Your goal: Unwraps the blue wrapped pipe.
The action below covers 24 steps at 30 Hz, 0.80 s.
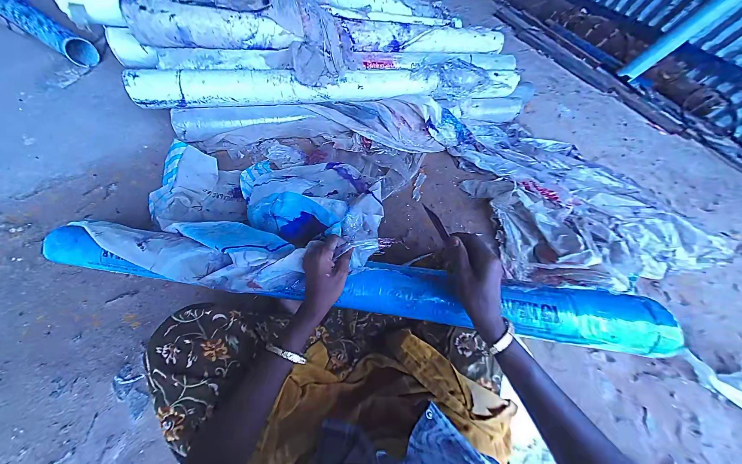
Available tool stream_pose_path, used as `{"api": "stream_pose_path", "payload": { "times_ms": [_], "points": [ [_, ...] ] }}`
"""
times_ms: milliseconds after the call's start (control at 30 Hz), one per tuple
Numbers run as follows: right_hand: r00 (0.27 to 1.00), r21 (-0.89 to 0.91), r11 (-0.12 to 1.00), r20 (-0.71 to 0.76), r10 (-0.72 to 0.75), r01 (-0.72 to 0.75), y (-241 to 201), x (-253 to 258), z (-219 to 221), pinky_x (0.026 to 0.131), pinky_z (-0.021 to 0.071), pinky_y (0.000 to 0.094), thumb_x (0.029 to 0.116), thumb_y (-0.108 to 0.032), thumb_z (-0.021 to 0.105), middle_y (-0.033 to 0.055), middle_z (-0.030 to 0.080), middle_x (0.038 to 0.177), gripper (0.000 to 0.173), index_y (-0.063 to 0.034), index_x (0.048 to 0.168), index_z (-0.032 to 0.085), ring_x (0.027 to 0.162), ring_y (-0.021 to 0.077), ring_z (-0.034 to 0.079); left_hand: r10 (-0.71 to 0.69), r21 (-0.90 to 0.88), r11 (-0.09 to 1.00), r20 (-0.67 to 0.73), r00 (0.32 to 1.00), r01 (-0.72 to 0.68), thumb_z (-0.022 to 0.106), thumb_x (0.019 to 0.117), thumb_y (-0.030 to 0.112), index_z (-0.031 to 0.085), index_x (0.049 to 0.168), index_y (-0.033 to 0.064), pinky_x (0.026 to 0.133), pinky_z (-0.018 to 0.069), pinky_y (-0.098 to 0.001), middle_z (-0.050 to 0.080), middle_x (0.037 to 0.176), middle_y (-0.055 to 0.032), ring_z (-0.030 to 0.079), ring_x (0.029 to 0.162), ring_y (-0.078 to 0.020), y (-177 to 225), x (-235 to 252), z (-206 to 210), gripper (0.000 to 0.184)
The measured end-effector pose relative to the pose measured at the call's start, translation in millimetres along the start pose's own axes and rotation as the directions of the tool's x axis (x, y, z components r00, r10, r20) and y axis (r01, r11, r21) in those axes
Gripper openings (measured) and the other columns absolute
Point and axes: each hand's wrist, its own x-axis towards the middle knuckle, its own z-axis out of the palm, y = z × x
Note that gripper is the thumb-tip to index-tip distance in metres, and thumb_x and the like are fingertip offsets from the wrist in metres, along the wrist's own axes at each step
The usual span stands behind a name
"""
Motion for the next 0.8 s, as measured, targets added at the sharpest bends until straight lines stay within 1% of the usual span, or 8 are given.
{"api": "stream_pose_path", "payload": {
  "times_ms": [33,167,333,600,633,700,733,800],
  "points": [
    [0.999,0.019,0.999,-0.004,0.037,-0.037,0,1,11,0.061,0.0477,0.0327,0.1065,-0.022,0.048,0.0026,0.057,0.073,0.03,0.002,0.109,0.066,0.061,0.0101,0.054,-0.015,-0.015,1.0,-0.013,1.0,0.015,0.061,0.0922,0.005,0.068,0.087,-0.0063,0.072,0.0471,-0.0322,0.062,0.072,-0.0086,0.057,0.069,-0.0115,0,0,1,0.014],
    [0.999,-0.136,0.99,-0.022,0.028,-0.031,-8,-9,16,0.068,0.0499,0.0562,0.1053,-0.019,0.052,0.0203,0.068,0.078,0.03,0.0055,0.113,0.068,0.071,0.036,0.066,-0.153,-0.103,0.984,-0.068,0.986,0.145,0.062,0.093,0.0,0.065,0.086,-0.0045,0.072,0.0471,-0.0193,0.063,0.073,-0.0013,0.056,0.07,0.0009,-5,9,-2,0.009],
    [0.992,-0.217,0.973,-0.073,-0.101,0.083,1,-27,17,0.059,0.0506,0.0543,0.1027,-0.018,0.054,0.0229,0.068,0.076,0.032,0.0085,0.111,0.071,0.063,0.0394,0.066,-0.179,0.015,0.984,-0.031,0.983,0.18,0.062,0.0957,0.001,0.063,0.085,-0.0051,0.061,0.0411,-0.0156,0.054,0.069,0.0016,0.047,0.061,0.0025,-18,29,-31,0.012],
    [0.961,-0.243,0.95,-0.148,-0.235,0.195,1,-54,20,0.048,0.0469,0.0379,0.1009,-0.019,0.053,0.0187,0.064,0.067,0.033,0.0093,0.102,0.07,0.053,0.029,0.062,-0.202,0.388,0.893,-0.103,0.974,0.227,0.055,0.1062,0.022,0.062,0.099,-0.003,0.06,0.0456,-0.0494,0.057,0.074,-0.0187,0.054,0.063,-0.0302,-59,86,-96,0.027],
    [0.959,-0.242,0.949,-0.15,-0.242,0.202,3,-58,20,0.047,0.0469,0.0376,0.1007,-0.02,0.053,0.0188,0.065,0.067,0.035,0.01,0.103,0.07,0.052,0.0284,0.061,-0.237,0.45,0.845,-0.171,0.956,0.29,0.053,0.1069,0.025,0.061,0.102,-0.0049,0.067,0.0482,-0.0566,0.06,0.082,-0.0255,0.06,0.073,-0.0391,-69,99,-112,0.031],
    [0.958,-0.237,0.947,-0.134,-0.252,0.216,5,-68,17,0.046,0.0461,0.0386,0.1005,-0.021,0.052,0.0199,0.065,0.068,0.037,0.0115,0.104,0.07,0.051,0.0293,0.061,-0.391,0.486,0.71,-0.33,0.859,0.509,0.055,0.1053,0.023,0.065,0.115,-0.0122,0.098,0.0426,-0.0651,0.066,0.112,-0.0356,0.063,0.11,-0.0497,-85,129,-154,0.038],
    [0.957,-0.232,0.945,-0.121,-0.264,0.231,6,-70,15,0.046,0.0457,0.0381,0.1009,-0.023,0.051,0.0202,0.065,0.07,0.039,0.0116,0.104,0.07,0.052,0.0289,0.061,-0.42,0.493,0.671,-0.363,0.831,0.554,0.057,0.1045,0.023,0.066,0.115,-0.0124,0.102,0.04,-0.0646,0.065,0.116,-0.035,0.061,0.116,-0.049,-93,139,-166,0.037],
    [0.951,-0.227,0.941,-0.125,-0.283,0.251,8,-66,16,0.046,0.0458,0.0368,0.1012,-0.025,0.05,0.0201,0.066,0.071,0.041,0.0106,0.103,0.07,0.053,0.0278,0.061,-0.359,0.546,0.685,-0.322,0.876,0.482,0.058,0.104,0.021,0.066,0.112,-0.0128,0.101,0.0408,-0.0666,0.066,0.112,-0.0357,0.061,0.113,-0.0512,-95,155,-171,0.036]
  ]
}}
